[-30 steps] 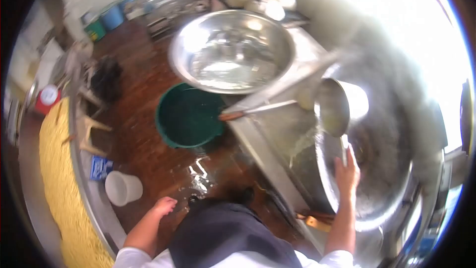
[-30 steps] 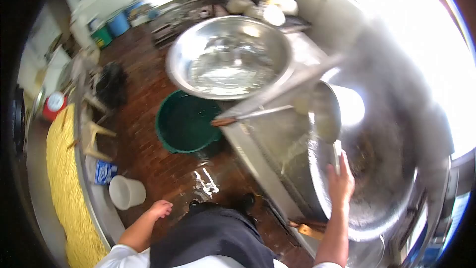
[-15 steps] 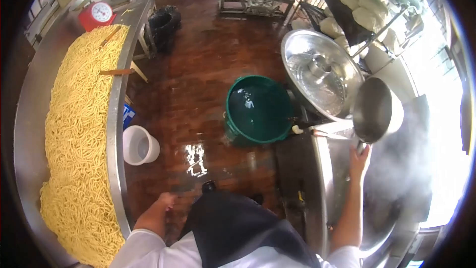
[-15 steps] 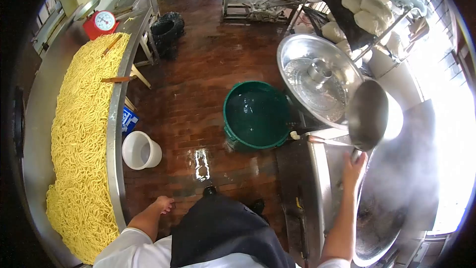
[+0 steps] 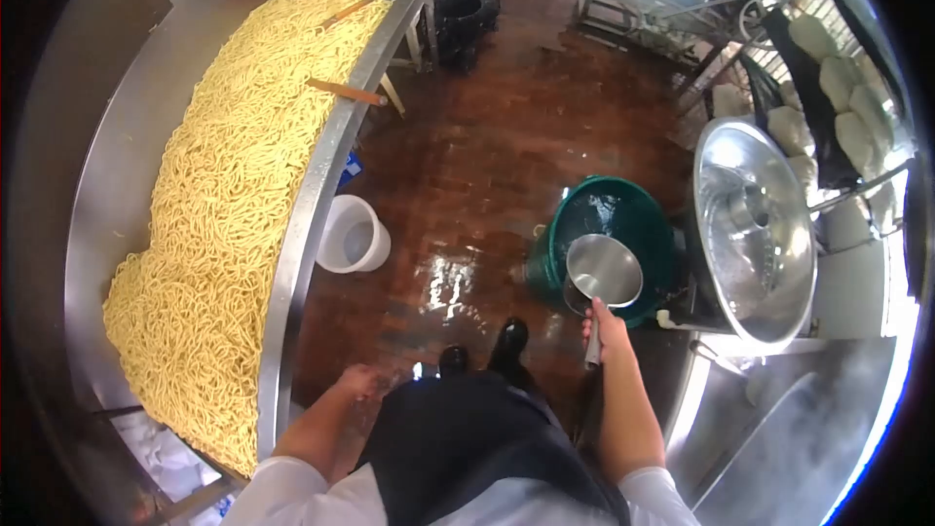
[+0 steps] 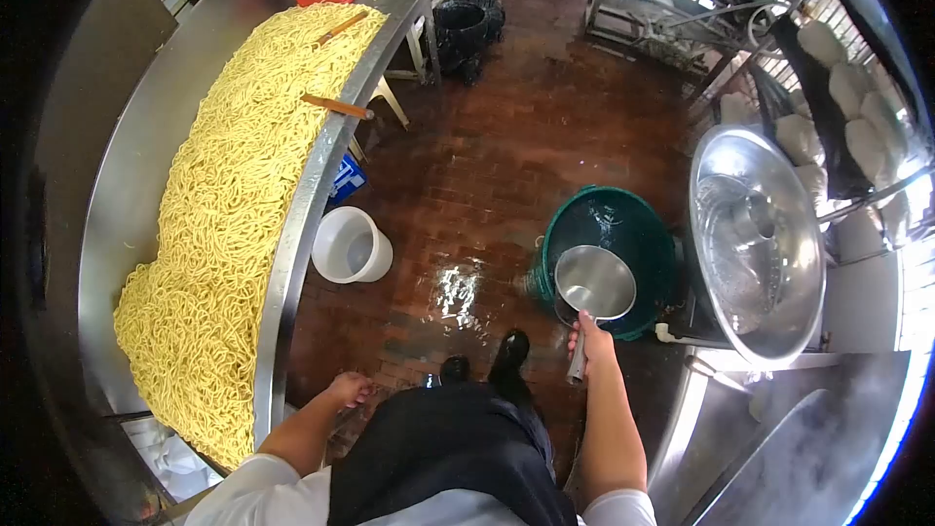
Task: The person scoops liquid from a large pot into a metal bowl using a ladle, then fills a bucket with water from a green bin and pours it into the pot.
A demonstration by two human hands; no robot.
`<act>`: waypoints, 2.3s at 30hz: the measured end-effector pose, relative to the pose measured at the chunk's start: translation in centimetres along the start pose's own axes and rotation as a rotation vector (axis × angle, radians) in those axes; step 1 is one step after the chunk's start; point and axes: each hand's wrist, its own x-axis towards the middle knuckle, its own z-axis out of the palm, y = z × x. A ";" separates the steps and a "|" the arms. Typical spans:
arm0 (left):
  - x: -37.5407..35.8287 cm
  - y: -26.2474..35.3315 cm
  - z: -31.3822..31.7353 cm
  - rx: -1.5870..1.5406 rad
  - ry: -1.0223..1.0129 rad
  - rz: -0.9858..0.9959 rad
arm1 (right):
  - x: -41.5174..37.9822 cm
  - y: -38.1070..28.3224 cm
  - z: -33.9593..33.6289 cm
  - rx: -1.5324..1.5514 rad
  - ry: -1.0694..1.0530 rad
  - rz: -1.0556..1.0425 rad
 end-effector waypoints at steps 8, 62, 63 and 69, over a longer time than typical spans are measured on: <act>-4.6 -6.3 -1.4 -0.464 0.073 -0.369 | 17.7 1.2 -6.3 -0.468 0.392 -0.062; -1.1 18.7 20.7 0.461 -0.076 0.188 | -26.7 -12.6 -64.9 0.248 1.102 -0.619; -2.2 18.9 21.3 0.444 -0.102 0.199 | -26.4 -12.7 -66.2 0.238 1.097 -0.591; -2.1 19.7 23.1 0.527 -0.074 0.150 | -26.2 -12.3 -67.7 0.159 1.103 -0.458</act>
